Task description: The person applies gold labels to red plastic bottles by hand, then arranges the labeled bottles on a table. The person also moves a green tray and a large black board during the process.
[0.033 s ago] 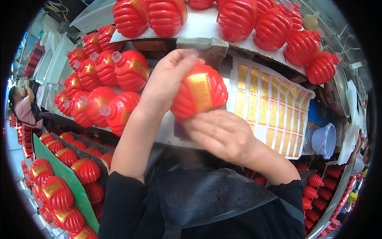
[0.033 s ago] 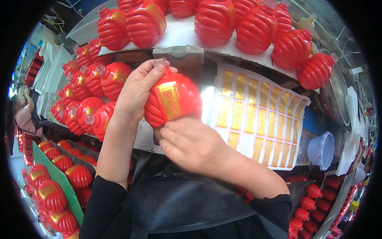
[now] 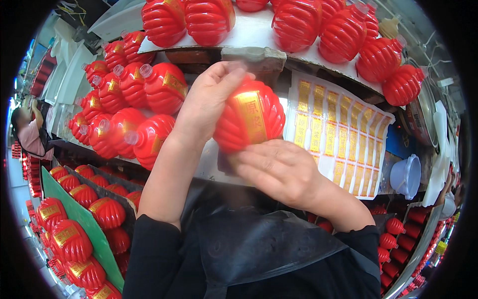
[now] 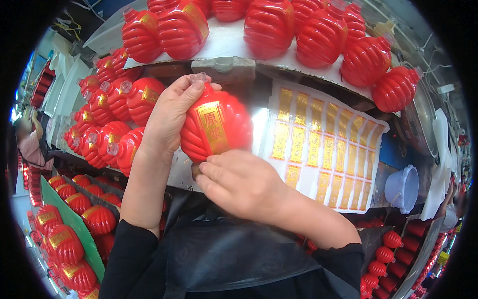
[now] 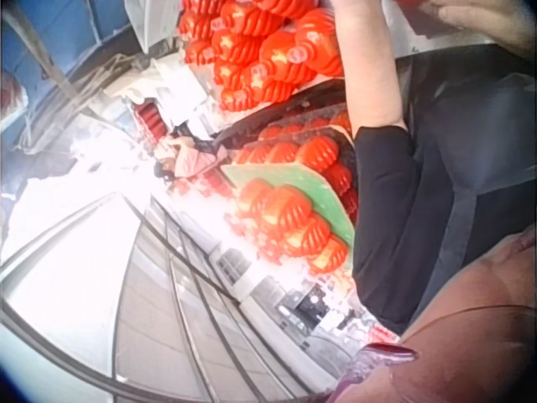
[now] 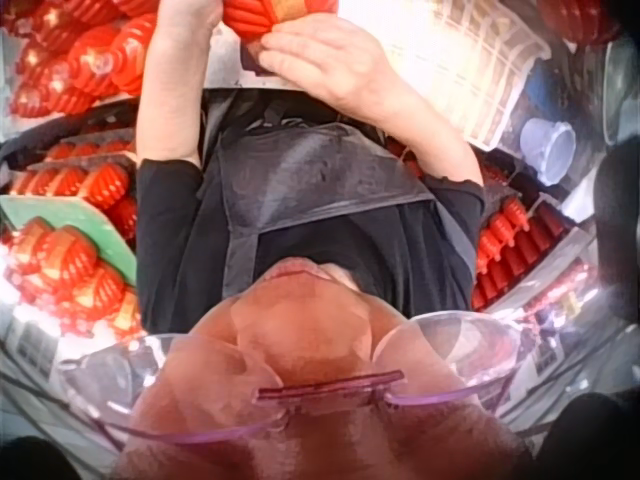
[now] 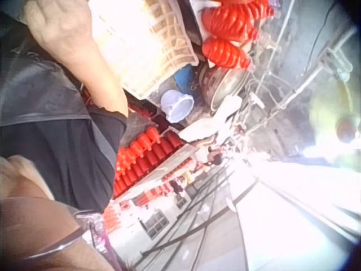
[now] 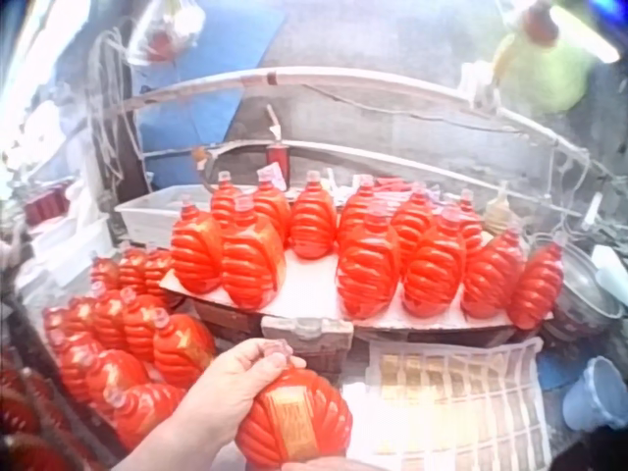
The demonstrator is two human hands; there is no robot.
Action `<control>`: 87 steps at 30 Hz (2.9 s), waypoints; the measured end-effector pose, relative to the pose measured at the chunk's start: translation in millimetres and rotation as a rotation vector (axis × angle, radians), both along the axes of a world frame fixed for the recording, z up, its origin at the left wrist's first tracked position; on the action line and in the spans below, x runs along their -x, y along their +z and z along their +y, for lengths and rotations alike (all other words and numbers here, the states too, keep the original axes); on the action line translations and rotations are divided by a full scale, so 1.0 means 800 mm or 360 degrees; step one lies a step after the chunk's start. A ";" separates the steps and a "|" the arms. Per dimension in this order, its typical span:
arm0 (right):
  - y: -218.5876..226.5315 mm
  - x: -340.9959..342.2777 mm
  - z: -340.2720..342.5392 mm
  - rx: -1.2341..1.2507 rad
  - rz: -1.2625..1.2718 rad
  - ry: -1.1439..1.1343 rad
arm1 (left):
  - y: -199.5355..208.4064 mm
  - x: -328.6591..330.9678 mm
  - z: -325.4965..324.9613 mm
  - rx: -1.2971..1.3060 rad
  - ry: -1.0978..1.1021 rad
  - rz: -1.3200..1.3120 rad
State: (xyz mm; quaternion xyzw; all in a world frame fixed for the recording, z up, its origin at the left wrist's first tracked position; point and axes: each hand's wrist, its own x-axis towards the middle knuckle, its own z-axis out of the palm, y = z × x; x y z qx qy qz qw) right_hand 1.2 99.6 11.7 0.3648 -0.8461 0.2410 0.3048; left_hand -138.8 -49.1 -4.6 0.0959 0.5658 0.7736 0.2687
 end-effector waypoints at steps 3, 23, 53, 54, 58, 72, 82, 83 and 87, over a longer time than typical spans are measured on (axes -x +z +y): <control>-0.004 0.006 0.005 0.0403 -0.0089 -0.0388 | 0.002 -0.005 -0.002 -0.0024 0.0036 -0.0044; 0.017 0.019 -0.007 0.1005 -0.0422 -0.1094 | 0.007 -0.043 0.001 -0.0139 0.0215 0.0106; -0.003 0.022 0.017 0.1510 -0.0835 -0.0891 | 0.005 -0.037 0.000 -0.0062 0.0237 0.0107; -0.002 0.025 0.021 0.1310 -0.0771 -0.0867 | 0.005 -0.036 0.000 -0.0041 0.0224 0.0140; 0.013 0.039 0.029 0.1076 -0.0939 -0.0950 | 0.005 -0.019 0.008 0.0039 0.0095 0.0282; -0.009 0.040 0.052 0.0249 -0.0302 -0.0306 | -0.025 0.040 0.023 0.0363 -0.0040 0.0330; -0.014 0.054 0.049 0.0617 -0.0601 -0.0435 | -0.021 0.015 0.018 0.0870 0.0238 0.0944; -0.019 0.046 0.044 0.0538 -0.0523 -0.0409 | -0.023 0.008 0.015 0.0950 0.0180 0.1086; -0.027 -0.003 0.022 0.0272 -0.0345 -0.0227 | -0.031 0.002 0.012 0.0917 0.0216 0.1191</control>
